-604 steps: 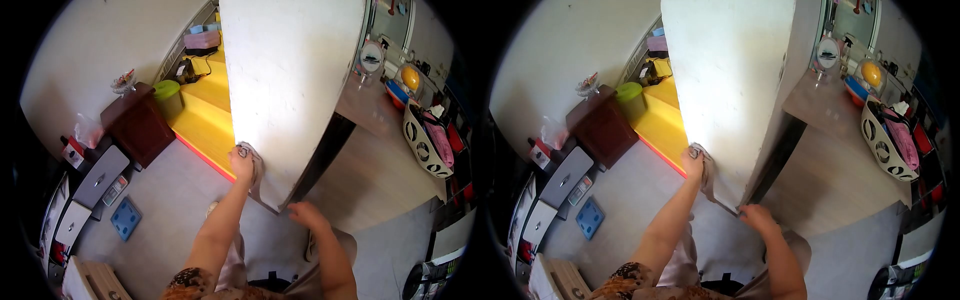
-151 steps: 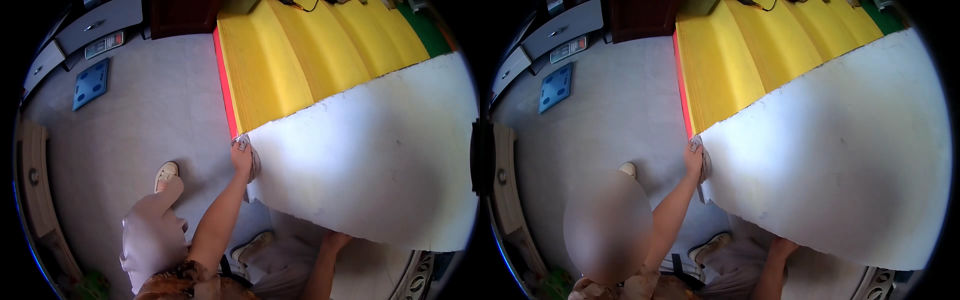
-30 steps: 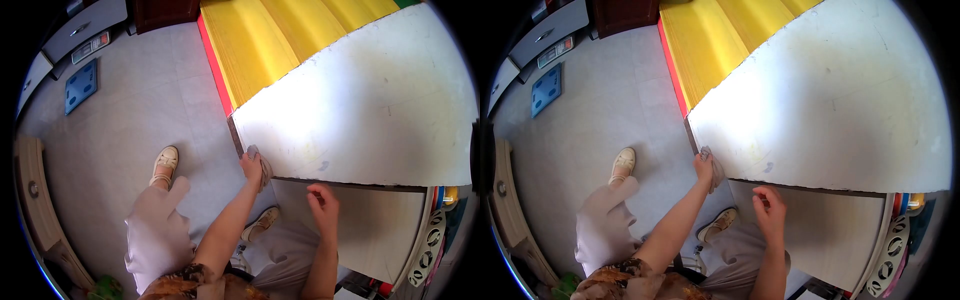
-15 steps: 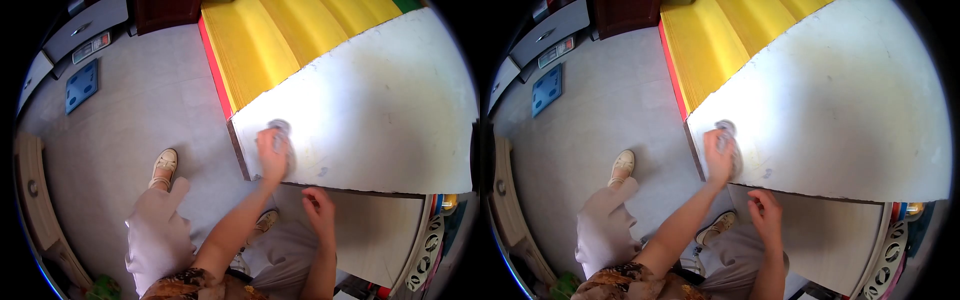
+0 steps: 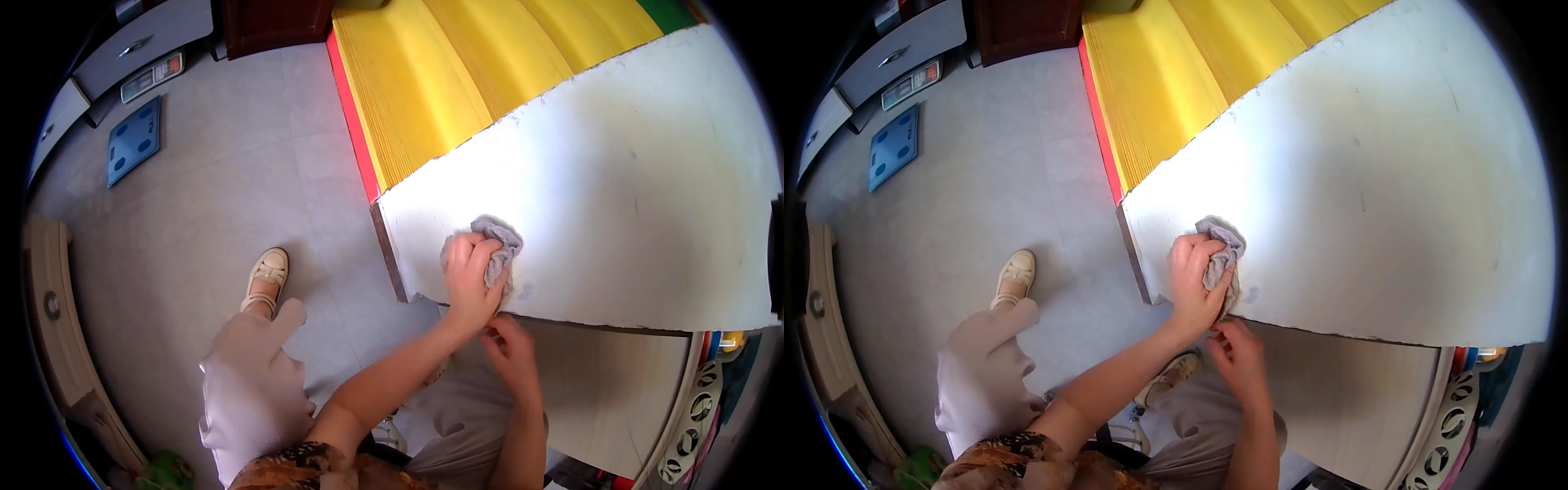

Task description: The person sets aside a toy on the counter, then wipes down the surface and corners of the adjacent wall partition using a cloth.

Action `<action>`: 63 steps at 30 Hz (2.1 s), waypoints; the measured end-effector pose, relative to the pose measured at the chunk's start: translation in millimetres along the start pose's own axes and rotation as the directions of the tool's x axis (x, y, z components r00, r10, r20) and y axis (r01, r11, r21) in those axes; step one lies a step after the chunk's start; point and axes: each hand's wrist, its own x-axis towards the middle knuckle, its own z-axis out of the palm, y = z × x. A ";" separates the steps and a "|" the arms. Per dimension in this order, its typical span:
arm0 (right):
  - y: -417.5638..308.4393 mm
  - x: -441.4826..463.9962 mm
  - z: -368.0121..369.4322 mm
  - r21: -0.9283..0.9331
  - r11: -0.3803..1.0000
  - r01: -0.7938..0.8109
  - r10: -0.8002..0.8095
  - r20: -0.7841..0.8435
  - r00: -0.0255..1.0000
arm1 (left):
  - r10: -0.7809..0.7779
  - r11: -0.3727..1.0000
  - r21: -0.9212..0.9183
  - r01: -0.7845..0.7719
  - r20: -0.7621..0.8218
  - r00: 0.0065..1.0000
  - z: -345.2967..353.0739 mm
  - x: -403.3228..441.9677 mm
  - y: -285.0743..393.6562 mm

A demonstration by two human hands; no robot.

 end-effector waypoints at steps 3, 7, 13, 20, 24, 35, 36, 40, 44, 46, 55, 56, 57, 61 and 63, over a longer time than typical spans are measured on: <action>-3.8 1.8 -3.4 -0.014 0.999 -0.034 0.034 0.018 0.999 | -0.003 0.996 -0.091 -0.002 -0.052 0.999 5.6 2.1 -30.2; 0.2 -1.2 -4.7 -0.029 0.998 -0.064 0.064 0.029 0.998 | -0.352 0.933 -0.004 0.360 -0.217 0.911 1.7 29.6 -119.0; 10.9 -4.5 -3.0 -0.035 0.997 -0.065 0.067 0.056 0.996 | -0.502 0.843 0.056 0.535 -0.277 0.819 3.0 31.1 -165.3; 10.2 -0.7 0.7 -0.088 0.996 -0.017 0.028 0.130 0.991 | 0.016 1.000 -0.024 -0.016 -0.012 1.000 6.8 18.4 21.8; 14.2 0.3 0.8 -0.093 0.995 -0.040 0.055 0.166 0.985 | 0.075 0.994 -0.079 -0.071 0.052 0.996 6.1 24.0 29.3; 7.8 -5.1 4.4 -0.031 0.994 -0.101 0.104 0.159 0.982 | -0.485 0.853 0.087 0.515 -0.232 0.843 -1.9 47.6 -167.1; 7.4 -4.3 3.9 -0.040 0.994 -0.097 0.102 0.163 0.981 | -0.470 0.862 0.086 0.499 -0.233 0.851 0.9 43.2 -144.8; 5.2 2.9 5.0 -0.054 0.995 -0.086 0.096 0.217 0.971 | -0.081 0.997 0.006 0.082 -0.088 0.993 5.9 18.7 -40.5; -0.1 7.4 4.2 -0.059 0.993 -0.099 0.109 0.212 0.971 | -0.017 1.000 0.007 0.018 -0.035 0.999 2.3 18.1 -18.7; -0.4 7.9 3.0 -0.054 0.993 -0.101 0.110 0.209 0.972 | -0.011 0.999 0.034 0.014 -0.081 0.997 4.1 22.7 -44.4; 12.2 -6.1 0.9 -0.029 0.989 -0.145 0.148 0.178 0.973 | -0.577 0.809 0.010 0.588 -0.182 0.796 2.2 57.4 -188.2; 12.2 -6.2 0.6 -0.035 0.990 -0.138 0.142 0.179 0.974 | -0.616 0.782 0.002 0.623 -0.148 0.774 0.8 61.4 -182.6; 12.2 -5.8 0.2 -0.042 0.991 -0.131 0.136 0.182 0.974 | -0.534 0.842 -0.013 0.540 -0.165 0.829 2.4 64.1 -162.2; 11.4 -5.8 4.0 -0.065 0.991 -0.113 0.124 0.197 0.973 | -0.103 0.993 0.039 0.110 -0.147 0.984 8.6 66.8 -43.0; 11.9 -3.7 3.9 -0.072 0.991 -0.114 0.127 0.209 0.970 | -0.008 1.000 0.007 0.009 -0.084 0.996 6.7 71.6 -11.2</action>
